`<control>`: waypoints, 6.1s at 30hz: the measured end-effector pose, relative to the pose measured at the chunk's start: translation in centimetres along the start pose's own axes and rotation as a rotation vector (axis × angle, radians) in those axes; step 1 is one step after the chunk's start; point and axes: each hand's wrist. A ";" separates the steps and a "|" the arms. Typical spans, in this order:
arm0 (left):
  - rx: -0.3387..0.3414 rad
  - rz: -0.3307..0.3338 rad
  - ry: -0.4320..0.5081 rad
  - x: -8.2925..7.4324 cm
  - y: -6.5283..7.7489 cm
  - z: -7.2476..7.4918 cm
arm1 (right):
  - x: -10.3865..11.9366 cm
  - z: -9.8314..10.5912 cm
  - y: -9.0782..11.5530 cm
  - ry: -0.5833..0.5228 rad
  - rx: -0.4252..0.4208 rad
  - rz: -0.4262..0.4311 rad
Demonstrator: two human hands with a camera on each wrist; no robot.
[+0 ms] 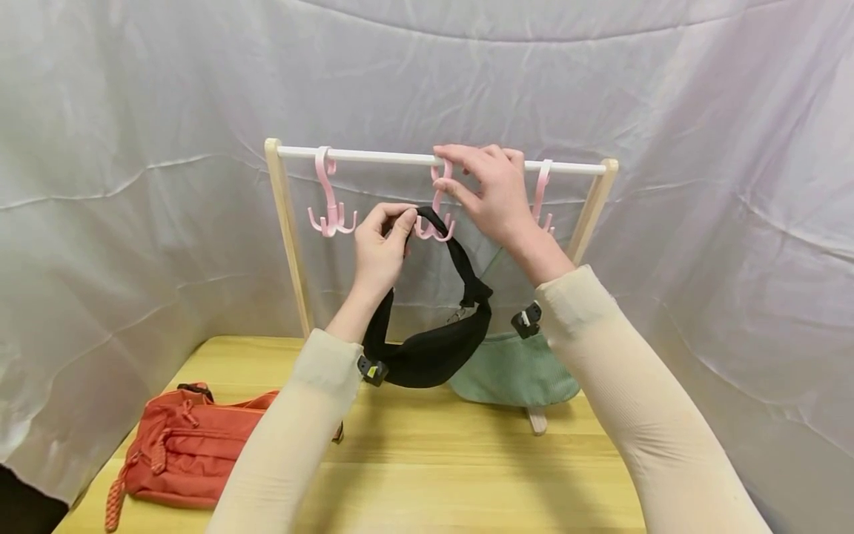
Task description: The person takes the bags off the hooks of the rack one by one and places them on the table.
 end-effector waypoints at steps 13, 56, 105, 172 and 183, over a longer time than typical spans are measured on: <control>-0.007 -0.039 -0.028 -0.7 -0.9 -0.1 | 0.1 -0.3 0.0 -0.023 -0.025 -0.021; -0.101 -0.127 0.001 -2.1 -1.3 -0.1 | 0.5 -0.7 -0.1 0.001 -0.008 -0.059; -0.136 -0.194 0.067 -3.3 0.2 1.4 | -0.2 -0.9 0.7 0.056 0.003 -0.022; 0.021 -0.065 -0.137 -4.7 3.0 3.7 | 6.3 -0.7 21.6 -0.432 0.047 0.000; 0.020 -0.026 -0.167 -4.1 3.2 4.3 | 6.1 -0.9 21.7 -0.388 0.029 0.031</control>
Point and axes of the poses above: each hand's wrist, its own y-axis away from the middle knuckle, its own z-axis out of the back of the hand, x = y × z, and after that the axes turned 5 degrees about -x, right-handed
